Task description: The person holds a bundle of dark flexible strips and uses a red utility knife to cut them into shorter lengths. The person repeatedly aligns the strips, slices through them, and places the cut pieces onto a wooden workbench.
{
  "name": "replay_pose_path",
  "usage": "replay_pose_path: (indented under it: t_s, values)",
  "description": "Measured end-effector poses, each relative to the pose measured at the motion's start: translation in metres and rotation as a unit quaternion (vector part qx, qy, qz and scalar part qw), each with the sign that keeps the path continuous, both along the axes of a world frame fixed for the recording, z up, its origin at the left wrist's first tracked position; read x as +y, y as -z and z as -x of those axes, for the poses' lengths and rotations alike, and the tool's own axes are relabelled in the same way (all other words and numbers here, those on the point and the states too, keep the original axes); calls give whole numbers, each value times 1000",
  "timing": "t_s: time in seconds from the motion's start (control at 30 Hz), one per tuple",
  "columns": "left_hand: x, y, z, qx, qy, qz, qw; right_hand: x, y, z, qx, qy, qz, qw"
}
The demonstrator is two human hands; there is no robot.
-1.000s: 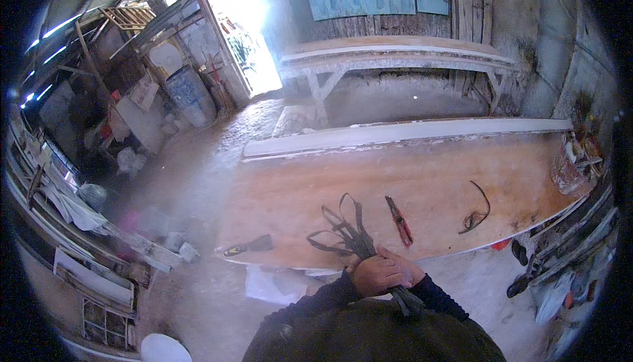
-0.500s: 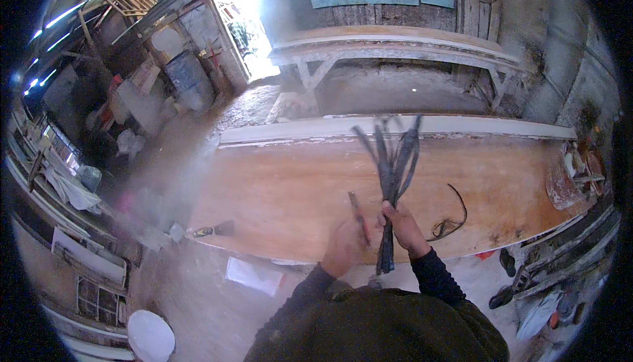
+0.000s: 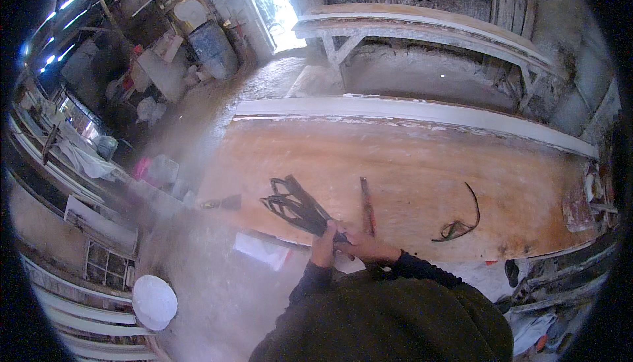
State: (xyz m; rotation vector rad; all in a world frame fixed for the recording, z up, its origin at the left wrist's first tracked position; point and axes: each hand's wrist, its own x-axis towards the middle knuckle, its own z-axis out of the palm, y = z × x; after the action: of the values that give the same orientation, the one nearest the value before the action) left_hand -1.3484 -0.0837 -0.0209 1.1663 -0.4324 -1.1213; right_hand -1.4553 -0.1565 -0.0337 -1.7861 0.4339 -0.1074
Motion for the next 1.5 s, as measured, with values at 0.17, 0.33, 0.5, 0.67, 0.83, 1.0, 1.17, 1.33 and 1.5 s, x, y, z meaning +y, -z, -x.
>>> replay_pose_path:
  t_s: [0.17,0.33,0.5,0.67,0.83,1.0,1.17,1.33,1.5]
  values:
    - [-14,33,-35,2,-139,143,980,-36,28,-4,96,-95,227,964]
    - [-13,-35,-60,-19,-175,112,978,-77,25,21,211,2,325,922]
    - [-43,-13,-65,-104,-21,-26,994,-89,87,2,69,173,335,924]
    - [-68,-9,-35,-151,71,-25,986,-95,101,7,110,181,335,918]
    - [-80,-3,-25,-211,122,-65,968,-106,39,46,31,272,-153,949]
    - [-100,11,-11,-257,169,-84,948,-123,53,104,-96,266,-393,875]
    - [-115,9,6,-190,213,-96,953,-97,-5,127,-84,378,-283,878]
    - [-128,16,17,-223,225,-13,948,-101,-50,144,-72,338,-31,938]
    - [-136,-1,11,-172,266,-108,942,-117,-57,146,-56,310,93,944]
